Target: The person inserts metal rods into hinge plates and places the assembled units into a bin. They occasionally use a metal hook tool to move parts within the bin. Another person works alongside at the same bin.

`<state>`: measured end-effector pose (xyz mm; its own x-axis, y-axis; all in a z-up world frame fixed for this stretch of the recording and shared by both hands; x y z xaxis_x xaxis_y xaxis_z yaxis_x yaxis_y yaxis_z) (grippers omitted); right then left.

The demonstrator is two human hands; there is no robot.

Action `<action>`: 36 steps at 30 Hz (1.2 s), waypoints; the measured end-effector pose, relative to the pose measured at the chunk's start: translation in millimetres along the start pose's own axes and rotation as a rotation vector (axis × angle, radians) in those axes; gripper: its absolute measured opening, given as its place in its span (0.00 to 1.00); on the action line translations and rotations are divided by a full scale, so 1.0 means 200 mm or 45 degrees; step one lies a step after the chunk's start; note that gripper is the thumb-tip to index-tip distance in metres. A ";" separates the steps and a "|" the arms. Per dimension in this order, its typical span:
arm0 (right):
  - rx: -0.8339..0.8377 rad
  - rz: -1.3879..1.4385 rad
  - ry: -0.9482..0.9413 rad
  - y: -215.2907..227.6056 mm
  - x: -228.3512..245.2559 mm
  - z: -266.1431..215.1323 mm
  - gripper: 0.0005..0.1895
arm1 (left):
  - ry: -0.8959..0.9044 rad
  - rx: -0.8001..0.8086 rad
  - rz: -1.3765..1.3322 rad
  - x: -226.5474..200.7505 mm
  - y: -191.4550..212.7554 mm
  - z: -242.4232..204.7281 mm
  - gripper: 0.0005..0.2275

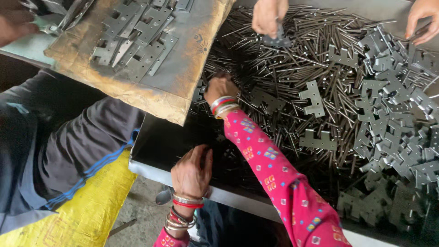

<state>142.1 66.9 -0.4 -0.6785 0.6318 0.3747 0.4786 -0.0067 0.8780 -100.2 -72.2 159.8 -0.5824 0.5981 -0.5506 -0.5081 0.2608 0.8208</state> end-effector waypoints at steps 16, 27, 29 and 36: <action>-0.294 -0.914 0.599 0.18 -0.11 -0.60 0.35 | -0.001 -0.008 -0.033 -0.01 0.02 0.01 0.07; -0.092 -0.811 0.275 0.68 -0.34 -0.90 0.39 | -0.028 0.013 0.002 -0.01 -0.01 0.01 0.06; -0.021 -0.612 0.226 0.49 -0.29 -0.68 0.38 | -0.025 0.009 0.000 -0.02 0.00 0.02 0.06; -0.222 -0.452 0.153 -0.29 0.16 -0.11 0.22 | -0.052 -0.047 -0.013 -0.02 0.05 0.02 0.07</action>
<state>80.9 71.4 -32.2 -0.8499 0.5233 0.0622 0.1081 0.0576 0.9925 -100.2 -69.5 171.6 -0.5511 0.6264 -0.5513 -0.5371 0.2394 0.8089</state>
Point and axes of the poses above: each hand's wrist, its own z-axis towards the middle knuckle, its own y-axis out of the back of the hand, x = y × z, the point moved 10 cm from there along z, towards the middle knuckle, and after that the axes turned 7 degrees about x, right-handed, at the moved point
